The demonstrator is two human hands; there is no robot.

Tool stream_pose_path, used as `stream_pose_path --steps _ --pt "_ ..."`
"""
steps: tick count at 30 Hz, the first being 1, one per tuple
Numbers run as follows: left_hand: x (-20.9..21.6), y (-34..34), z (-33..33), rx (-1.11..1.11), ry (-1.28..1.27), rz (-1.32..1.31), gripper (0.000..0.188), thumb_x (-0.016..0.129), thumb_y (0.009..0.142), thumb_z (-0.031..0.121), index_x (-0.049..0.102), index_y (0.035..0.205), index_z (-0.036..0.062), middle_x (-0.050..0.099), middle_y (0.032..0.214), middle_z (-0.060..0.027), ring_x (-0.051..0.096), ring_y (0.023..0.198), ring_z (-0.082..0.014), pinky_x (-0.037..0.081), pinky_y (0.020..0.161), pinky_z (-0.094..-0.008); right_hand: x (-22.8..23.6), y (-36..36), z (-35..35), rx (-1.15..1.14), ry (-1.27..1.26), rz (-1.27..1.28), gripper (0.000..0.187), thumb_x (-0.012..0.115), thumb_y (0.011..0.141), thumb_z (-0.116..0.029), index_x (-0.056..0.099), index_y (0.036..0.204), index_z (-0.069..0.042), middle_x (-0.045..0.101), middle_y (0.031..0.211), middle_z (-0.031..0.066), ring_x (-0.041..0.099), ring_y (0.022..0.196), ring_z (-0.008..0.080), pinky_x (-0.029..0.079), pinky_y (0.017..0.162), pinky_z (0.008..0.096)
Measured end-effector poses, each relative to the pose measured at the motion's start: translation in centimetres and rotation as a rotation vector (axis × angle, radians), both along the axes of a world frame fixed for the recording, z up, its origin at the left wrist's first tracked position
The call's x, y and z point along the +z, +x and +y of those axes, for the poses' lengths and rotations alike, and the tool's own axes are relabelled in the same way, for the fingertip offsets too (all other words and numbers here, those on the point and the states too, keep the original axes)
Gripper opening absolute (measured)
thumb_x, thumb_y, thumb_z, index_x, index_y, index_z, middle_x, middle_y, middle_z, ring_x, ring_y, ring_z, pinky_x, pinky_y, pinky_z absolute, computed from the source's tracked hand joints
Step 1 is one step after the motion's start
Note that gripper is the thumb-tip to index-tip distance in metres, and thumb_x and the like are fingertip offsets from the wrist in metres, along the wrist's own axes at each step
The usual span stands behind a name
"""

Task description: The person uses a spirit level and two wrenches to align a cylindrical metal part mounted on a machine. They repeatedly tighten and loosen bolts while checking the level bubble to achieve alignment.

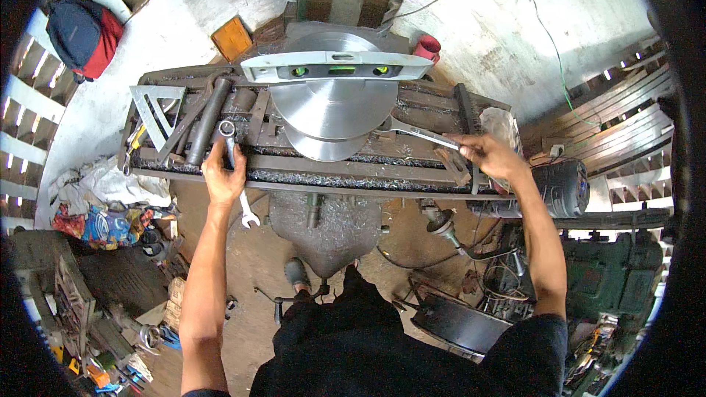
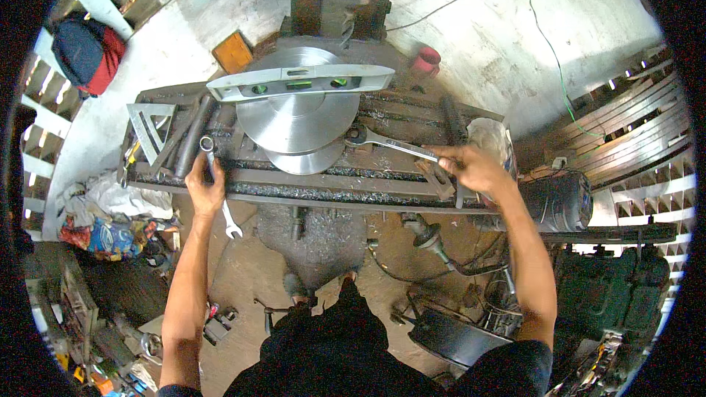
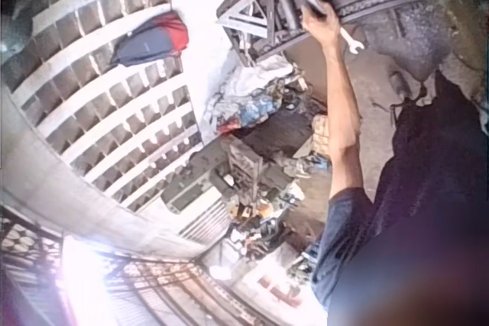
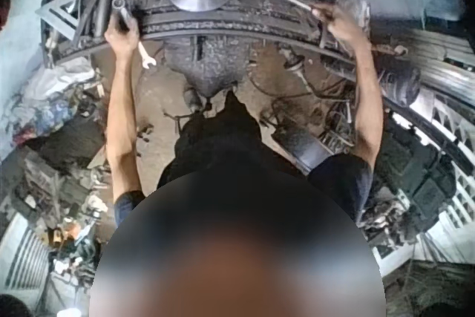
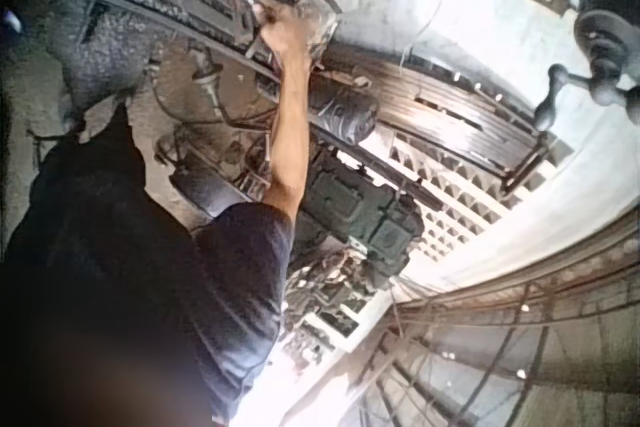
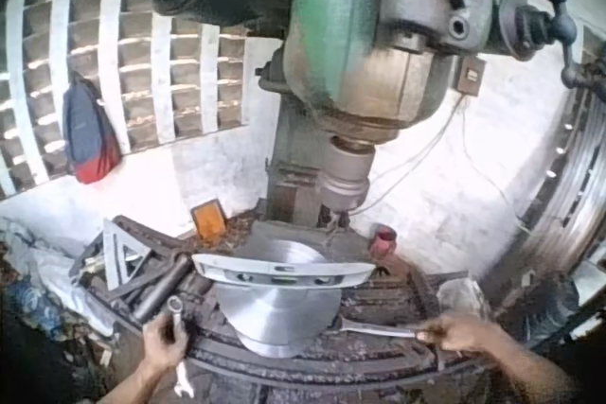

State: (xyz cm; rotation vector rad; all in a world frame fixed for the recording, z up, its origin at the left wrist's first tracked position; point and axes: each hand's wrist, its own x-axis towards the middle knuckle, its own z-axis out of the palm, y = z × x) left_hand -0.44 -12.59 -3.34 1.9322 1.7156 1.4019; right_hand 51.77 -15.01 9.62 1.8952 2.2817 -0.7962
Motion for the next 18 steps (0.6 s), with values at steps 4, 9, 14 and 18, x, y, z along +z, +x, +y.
stream_pose_path --steps 4,9,14,18 --pt "-0.1 -0.1 -0.1 -0.001 -0.075 -0.061 0.025 0.066 0.091 0.007 0.064 0.11 -0.0084 0.068 0.083 -0.0174 0.062 0.073 -0.0176 0.052 0.07 -0.0339 -1.6 0.6 -0.8 0.034 0.088 0.059 0.047 0.059 0.1 -0.036 0.053 0.146 -0.033 0.071 0.116 0.0163 0.069 0.098 0.0404 0.052 0.086 0.0487" --pt "-0.2 0.0 0.2 -0.038 0.02 -0.008 0.021 0.064 0.091 0.005 0.063 0.108 -0.0082 0.065 0.079 -0.0184 0.06 0.07 -0.0201 0.051 0.068 -0.0354 -2.0 -0.3 -1.8 -0.069 0.122 -0.122 0.065 0.075 0.082 -0.055 0.063 0.136 -0.021 0.075 0.103 0.0181 0.071 0.095 0.0417 0.055 0.085 0.0502" --pt "-0.4 -0.2 0.2 -0.04 0.034 -0.018 0.021 0.065 0.091 0.006 0.063 0.107 -0.0081 0.063 0.076 -0.0168 0.057 0.067 -0.0191 0.049 0.065 -0.0354 -2.6 -2.3 -3.6 -0.239 0.185 -0.164 0.055 0.081 0.078 -0.046 0.07 0.115 -0.007 0.072 0.089 0.0257 0.071 0.088 0.0446 0.056 0.08 0.0531" --pt "-0.6 -0.3 0.3 -0.026 0.012 -0.029 0.022 0.066 0.091 0.006 0.063 0.107 -0.0087 0.064 0.077 -0.0164 0.057 0.07 -0.0179 0.049 0.067 -0.0351 -2.1 -1.1 -2.9 -0.277 0.22 -0.231 0.045 0.077 0.079 -0.041 0.072 0.105 -0.005 0.071 0.084 0.0263 0.07 0.086 0.0457 0.056 0.078 0.0536"
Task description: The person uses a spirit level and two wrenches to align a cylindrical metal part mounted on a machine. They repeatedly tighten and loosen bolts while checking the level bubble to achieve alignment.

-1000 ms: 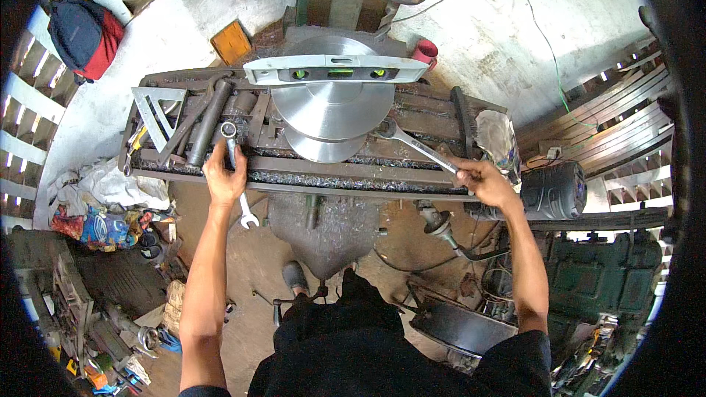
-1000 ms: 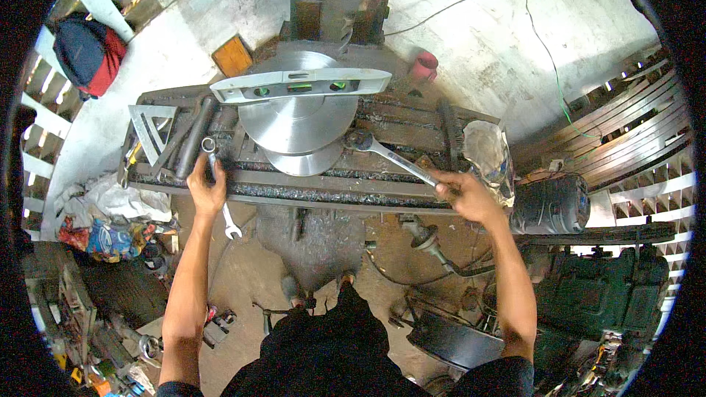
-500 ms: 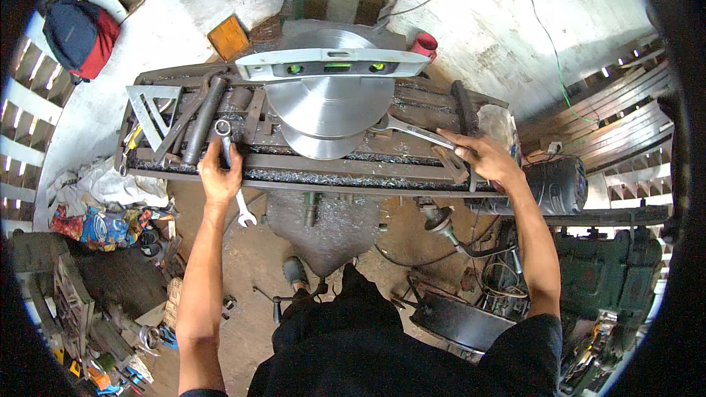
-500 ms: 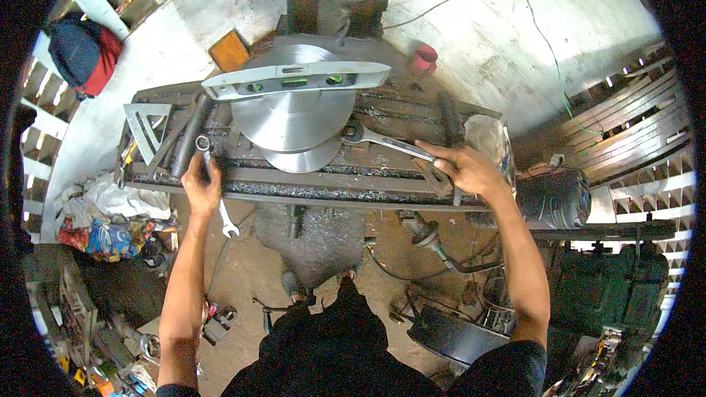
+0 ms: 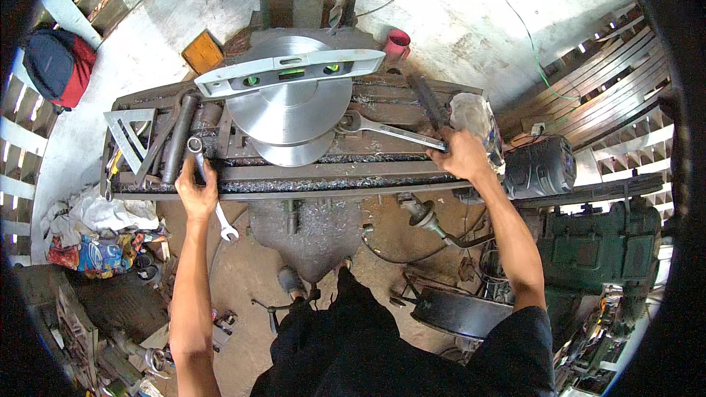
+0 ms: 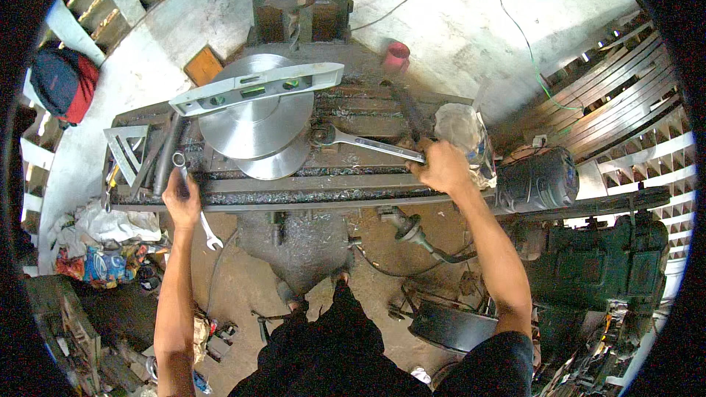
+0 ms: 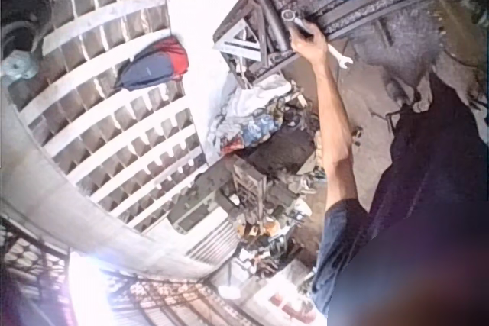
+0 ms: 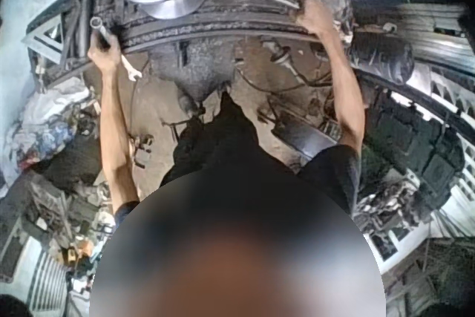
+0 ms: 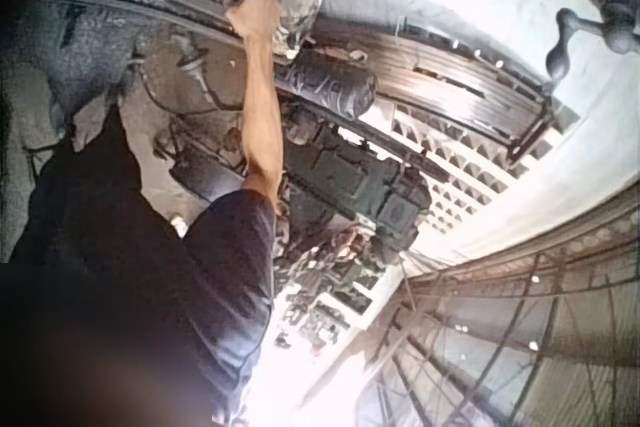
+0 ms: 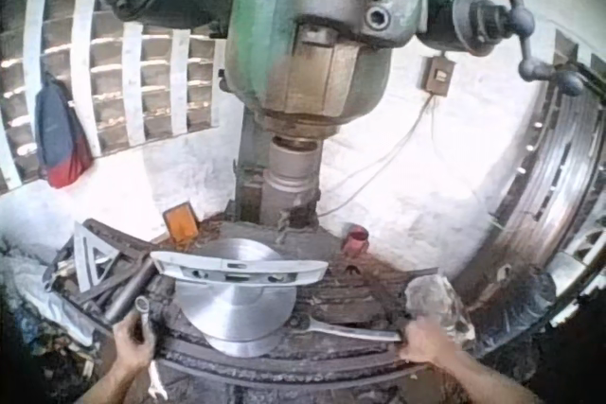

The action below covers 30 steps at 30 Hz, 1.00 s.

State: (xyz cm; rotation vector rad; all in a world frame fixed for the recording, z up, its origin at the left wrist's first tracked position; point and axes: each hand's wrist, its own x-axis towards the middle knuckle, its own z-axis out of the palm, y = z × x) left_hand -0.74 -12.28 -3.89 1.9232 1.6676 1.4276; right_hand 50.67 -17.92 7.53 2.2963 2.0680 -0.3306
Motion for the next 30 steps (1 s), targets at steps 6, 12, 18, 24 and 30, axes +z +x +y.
stream_pose_path --steps 6,12,18,24,30 --pt "-0.1 0.0 0.1 -0.009 0.033 -0.01 0.023 0.066 0.092 0.006 0.063 0.109 -0.0085 0.068 0.082 -0.0188 0.063 0.074 -0.0209 0.052 0.073 -0.0356 2.7 1.0 -0.4 -0.148 0.108 -0.098 0.049 0.073 0.081 -0.046 0.073 0.1 0.0 0.072 0.088 0.025 0.071 0.087 0.0444 0.056 0.082 0.0511" --pt "-0.2 -0.3 -0.2 0.004 -0.042 0.019 0.025 0.065 0.091 0.007 0.063 0.111 -0.0081 0.067 0.082 -0.0206 0.063 0.072 -0.0236 0.051 0.072 -0.0369 5.8 3.7 -2.5 -0.301 0.185 -0.029 0.049 0.076 0.082 -0.043 0.074 0.113 -0.006 0.073 0.103 0.0241 0.07 0.101 0.0406 0.054 0.089 0.0487" --pt "-0.3 -0.2 0.1 -0.01 0.024 0.015 0.027 0.065 0.091 0.007 0.063 0.113 -0.008 0.066 0.082 -0.0209 0.061 0.072 -0.0225 0.051 0.072 -0.0367 1.9 9.4 -0.5 -0.34 0.148 -0.157 0.045 0.081 0.077 -0.032 0.074 0.107 0.0 0.072 0.099 0.0264 0.07 0.097 0.0422 0.053 0.087 0.0477" --pt "-0.1 -0.1 0.0 0.005 -0.019 0.016 0.026 0.065 0.091 0.006 0.063 0.113 -0.0081 0.067 0.082 -0.0194 0.062 0.07 -0.0195 0.052 0.069 -0.0344 -1.2 9.8 0.3 -0.376 0.131 0.045 0.064 0.079 0.08 -0.054 0.068 0.121 -0.007 0.07 0.113 0.0265 0.065 0.112 0.0434 0.052 0.095 0.0494" --pt "0.0 -0.1 0.0 0.003 0.049 0.05 0.021 0.064 0.091 0.004 0.063 0.108 -0.0071 0.065 0.078 -0.018 0.059 0.067 -0.0197 0.05 0.066 -0.0347 1.3 7.2 -2.1 -0.233 0.264 0.176 0.039 0.075 0.091 -0.03 0.068 0.121 -0.005 0.069 0.09 0.0176 0.065 0.08 0.0273 0.05 0.076 0.0397"
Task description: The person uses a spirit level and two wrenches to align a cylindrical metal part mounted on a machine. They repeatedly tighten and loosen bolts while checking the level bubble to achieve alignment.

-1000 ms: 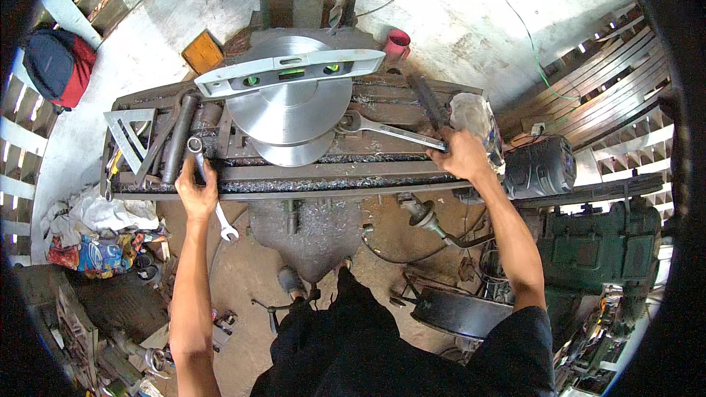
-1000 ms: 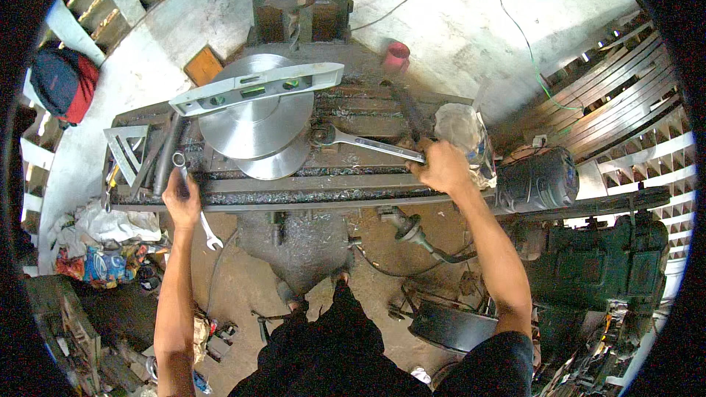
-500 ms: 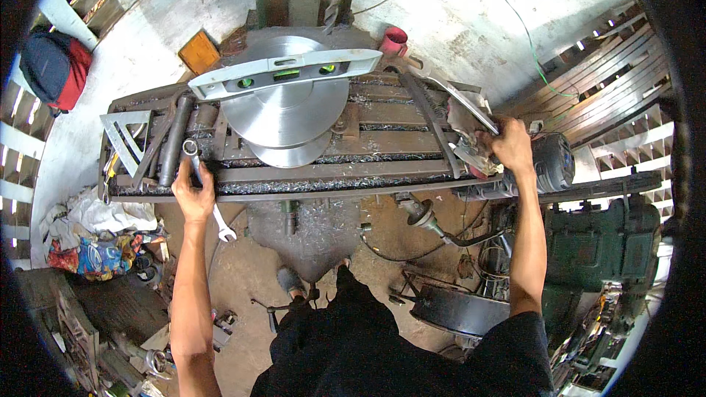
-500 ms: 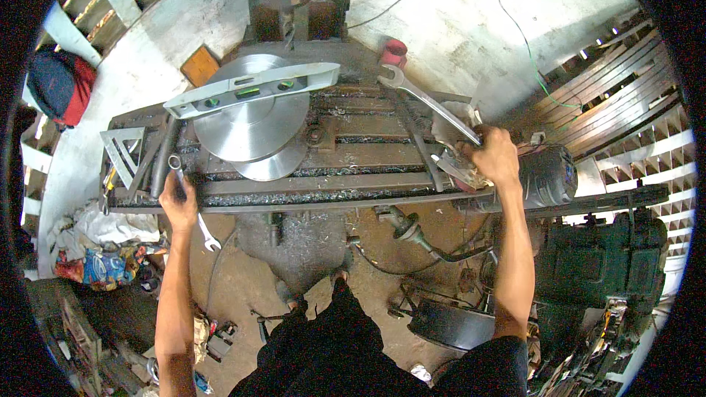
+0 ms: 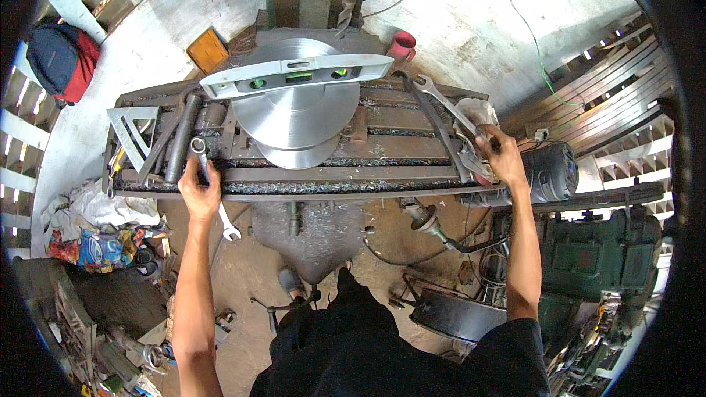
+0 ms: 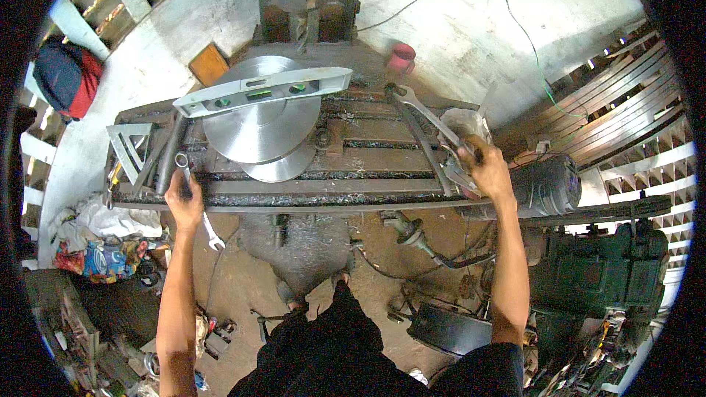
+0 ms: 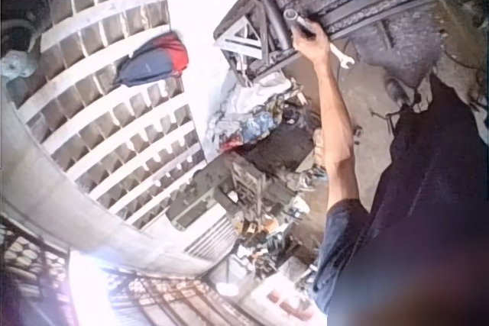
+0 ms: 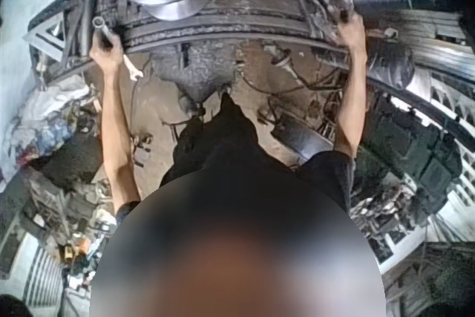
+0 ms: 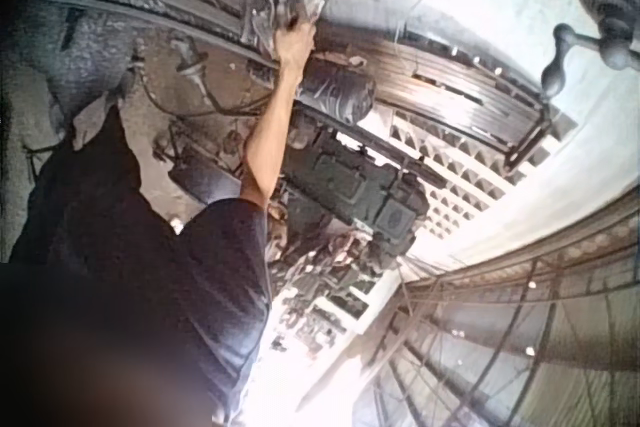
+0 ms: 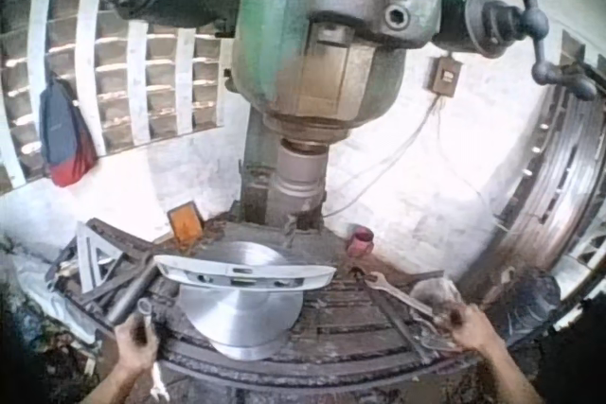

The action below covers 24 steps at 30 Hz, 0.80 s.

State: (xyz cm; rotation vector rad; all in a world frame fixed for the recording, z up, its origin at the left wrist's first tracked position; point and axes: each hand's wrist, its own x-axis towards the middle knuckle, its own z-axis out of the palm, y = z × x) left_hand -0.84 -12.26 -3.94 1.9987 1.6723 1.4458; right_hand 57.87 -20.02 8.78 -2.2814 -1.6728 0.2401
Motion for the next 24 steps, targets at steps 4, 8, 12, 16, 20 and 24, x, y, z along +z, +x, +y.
stream_pose_path --steps 4,8,12,16,20,24 --pt "0.4 0.2 -0.1 -0.009 -0.026 -0.031 0.015 0.064 0.09 0.005 0.061 0.101 -0.0058 0.062 0.075 -0.018 0.055 0.062 -0.0253 0.048 0.063 -0.0382 0.3 -2.5 -1.6 0.169 0.001 0.224 0.032 0.074 0.092 -0.015 0.07 0.122 -0.004 0.072 0.097 0.0092 0.057 0.078 0.016 0.049 0.076 0.0331" --pt "0.8 0.5 -0.1 -0.006 -0.006 -0.012 0.016 0.064 0.091 0.005 0.061 0.102 -0.0059 0.063 0.077 -0.0195 0.06 0.065 -0.0268 0.049 0.066 -0.0377 -1.0 -4.7 -1.7 0.322 -0.101 0.4 0.037 0.069 0.095 -0.012 0.067 0.131 -0.008 0.07 0.13 0.0101 0.067 0.109 0.0177 0.052 0.092 0.0338" --pt "0.9 0.5 -0.2 0.013 0.004 0.013 0.017 0.064 0.09 0.005 0.062 0.103 -0.0067 0.065 0.08 -0.0212 0.065 0.07 -0.0285 0.051 0.069 -0.0373 -2.2 -6.0 -1.4 0.347 -0.144 0.413 0.037 0.068 0.094 -0.01 0.068 0.131 -0.008 0.069 0.132 0.0105 0.066 0.119 0.0205 0.051 0.098 0.0353" --pt "0.8 0.4 -0.2 -0.005 -0.03 -0.023 0.022 0.064 0.09 0.005 0.062 0.108 -0.0076 0.067 0.082 -0.022 0.066 0.071 -0.0298 0.052 0.071 -0.0369 -2.4 -6.3 -1.2 0.377 -0.124 0.415 0.035 0.067 0.094 -0.009 0.069 0.13 -0.007 0.07 0.129 0.0106 0.068 0.116 0.0223 0.051 0.098 0.0352" --pt "0.5 0.1 -0.3 0.007 -0.092 -0.013 0.024 0.064 0.091 0.005 0.063 0.11 -0.009 0.069 0.087 -0.022 0.067 0.076 -0.0274 0.052 0.077 -0.0377 -2.7 -6.1 -0.7 0.42 -0.12 0.383 0.035 0.067 0.094 -0.007 0.069 0.128 -0.006 0.07 0.128 0.011 0.069 0.115 0.0239 0.052 0.098 0.0355" --pt "0.3 0.1 -0.3 0.006 -0.077 -0.031 0.023 0.063 0.091 0.005 0.063 0.109 -0.0094 0.069 0.088 -0.0216 0.065 0.078 -0.025 0.052 0.078 -0.0377 -3.5 -5.9 0.4 0.481 -0.081 0.313 0.037 0.069 0.093 -0.017 0.07 0.13 -0.023 0.072 0.12 0.0076 0.072 0.106 0.0297 0.055 0.091 0.0379"
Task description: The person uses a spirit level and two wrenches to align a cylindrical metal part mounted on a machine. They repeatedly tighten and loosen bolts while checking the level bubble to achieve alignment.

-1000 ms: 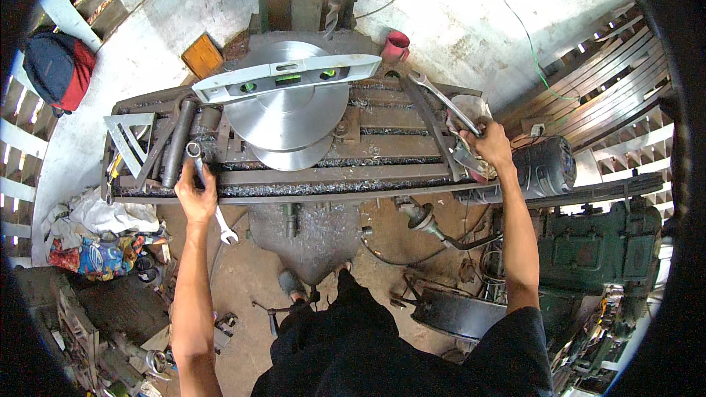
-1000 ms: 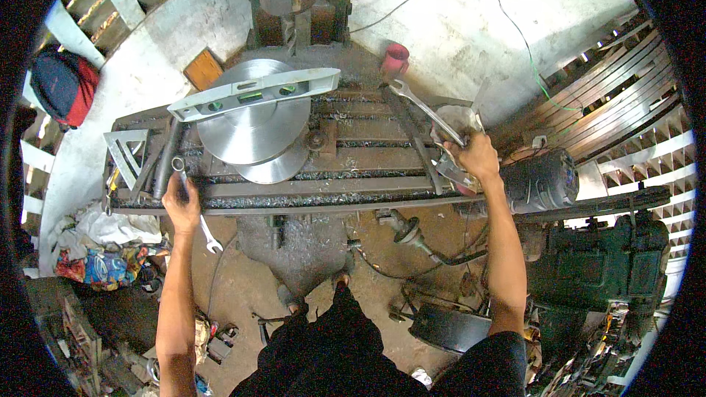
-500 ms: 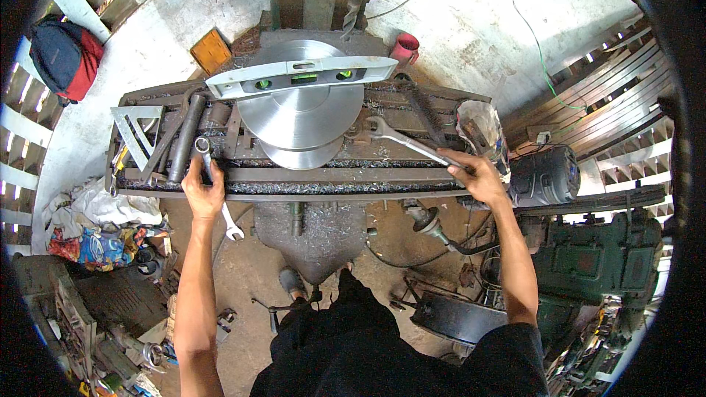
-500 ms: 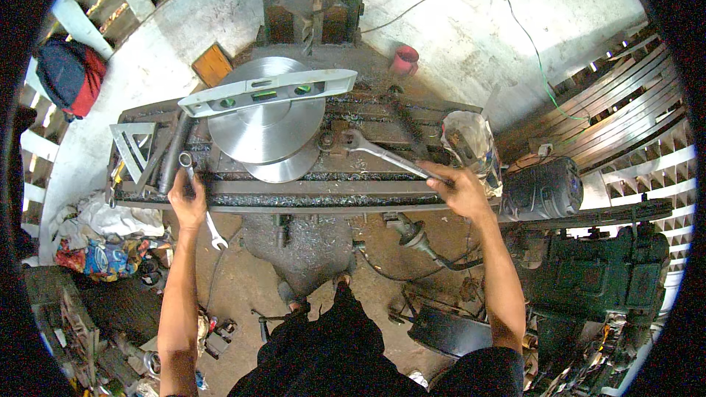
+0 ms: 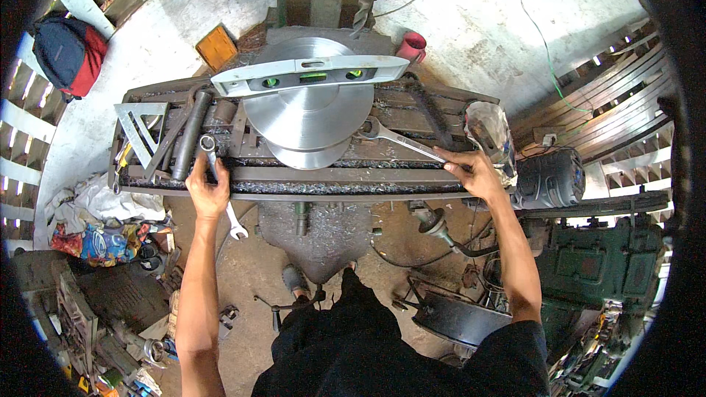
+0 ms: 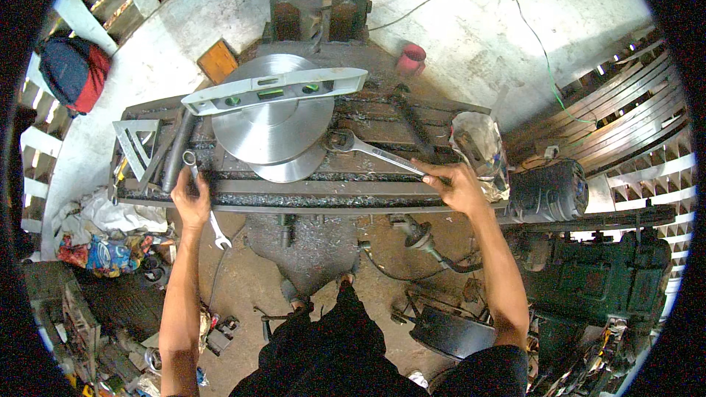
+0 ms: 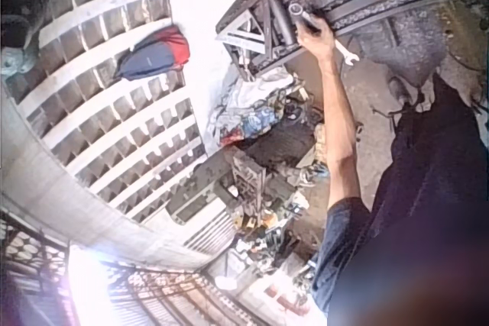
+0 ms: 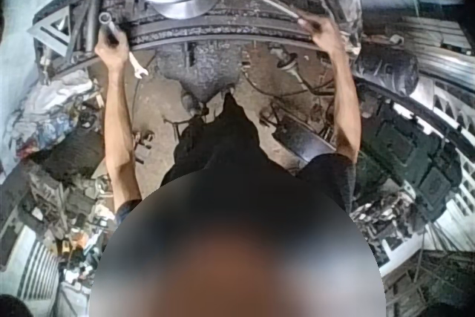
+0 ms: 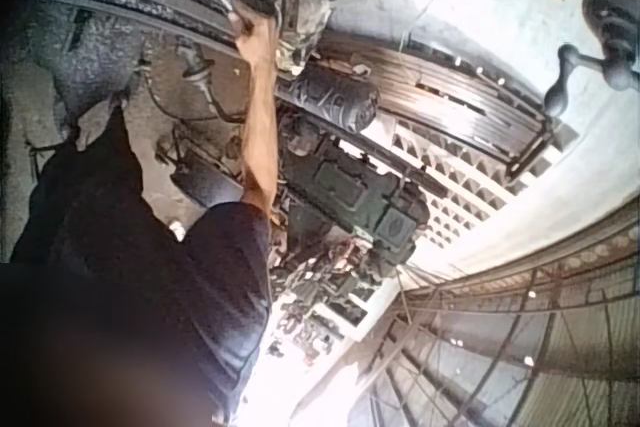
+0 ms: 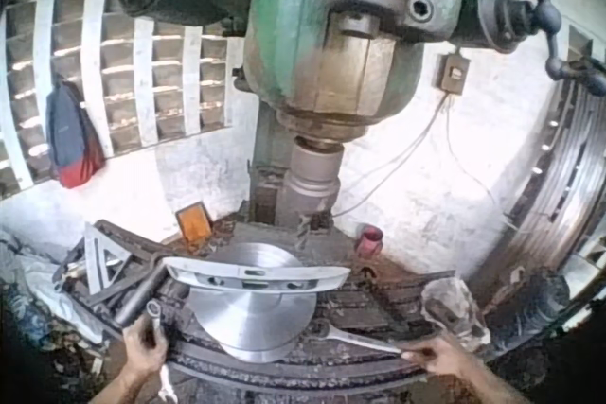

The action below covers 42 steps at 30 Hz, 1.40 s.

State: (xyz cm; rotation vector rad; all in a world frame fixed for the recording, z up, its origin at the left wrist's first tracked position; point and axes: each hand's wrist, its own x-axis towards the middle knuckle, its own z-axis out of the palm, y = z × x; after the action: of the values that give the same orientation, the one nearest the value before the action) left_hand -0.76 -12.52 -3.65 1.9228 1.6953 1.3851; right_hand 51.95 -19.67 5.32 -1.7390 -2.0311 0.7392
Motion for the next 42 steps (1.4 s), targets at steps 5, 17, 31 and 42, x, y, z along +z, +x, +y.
stream_pose_path --steps 5,17,31,42 --pt "0.3 0.2 0.0 -0.002 0.027 0.057 0.021 0.066 0.089 0.006 0.063 0.104 -0.008 0.065 0.079 -0.0225 0.065 0.068 -0.0292 0.051 0.068 -0.0374 -0.7 -0.5 0.3 -0.004 0.02 -0.041 0.038 0.069 0.093 -0.019 0.069 0.13 -0.03 0.073 0.116 0.0084 0.072 0.099 0.0334 0.056 0.084 0.0408" --pt "0.4 1.2 0.2 0.014 0.061 0.034 0.021 0.065 0.09 0.007 0.064 0.105 -0.0073 0.068 0.082 -0.0237 0.067 0.07 -0.0345 0.052 0.069 -0.0405 -1.2 -4.3 -2.9 -0.246 -0.013 -0.203 0.043 0.067 0.093 -0.014 0.067 0.133 -0.03 0.074 0.109 0.0122 0.073 0.095 0.0339 0.055 0.083 0.0413" --pt "0.4 1.4 0.1 -0.003 0.014 0.016 0.02 0.065 0.092 0.008 0.064 0.105 -0.007 0.067 0.082 -0.0242 0.066 0.071 -0.0287 0.051 0.071 -0.0399 0.0 -11.9 -7.2 -0.531 -0.035 -0.265 0.047 0.067 0.094 -0.012 0.065 0.134 -0.034 0.073 0.109 0.0169 0.073 0.095 0.0337 0.057 0.081 0.0403" --pt "-0.1 1.2 0.1 0.026 0.02 0.035 0.029 0.067 0.09 0.013 0.065 0.111 -0.0081 0.07 0.089 -0.0284 0.07 0.082 -0.0447 0.053 0.074 -0.0456 -0.1 -23.5 -9.4 -0.741 -0.065 -0.424 0.055 0.058 0.1 -0.028 0.044 0.152 -0.039 0.072 0.08 0.0207 0.071 0.074 0.0418 0.057 0.066 0.0547"
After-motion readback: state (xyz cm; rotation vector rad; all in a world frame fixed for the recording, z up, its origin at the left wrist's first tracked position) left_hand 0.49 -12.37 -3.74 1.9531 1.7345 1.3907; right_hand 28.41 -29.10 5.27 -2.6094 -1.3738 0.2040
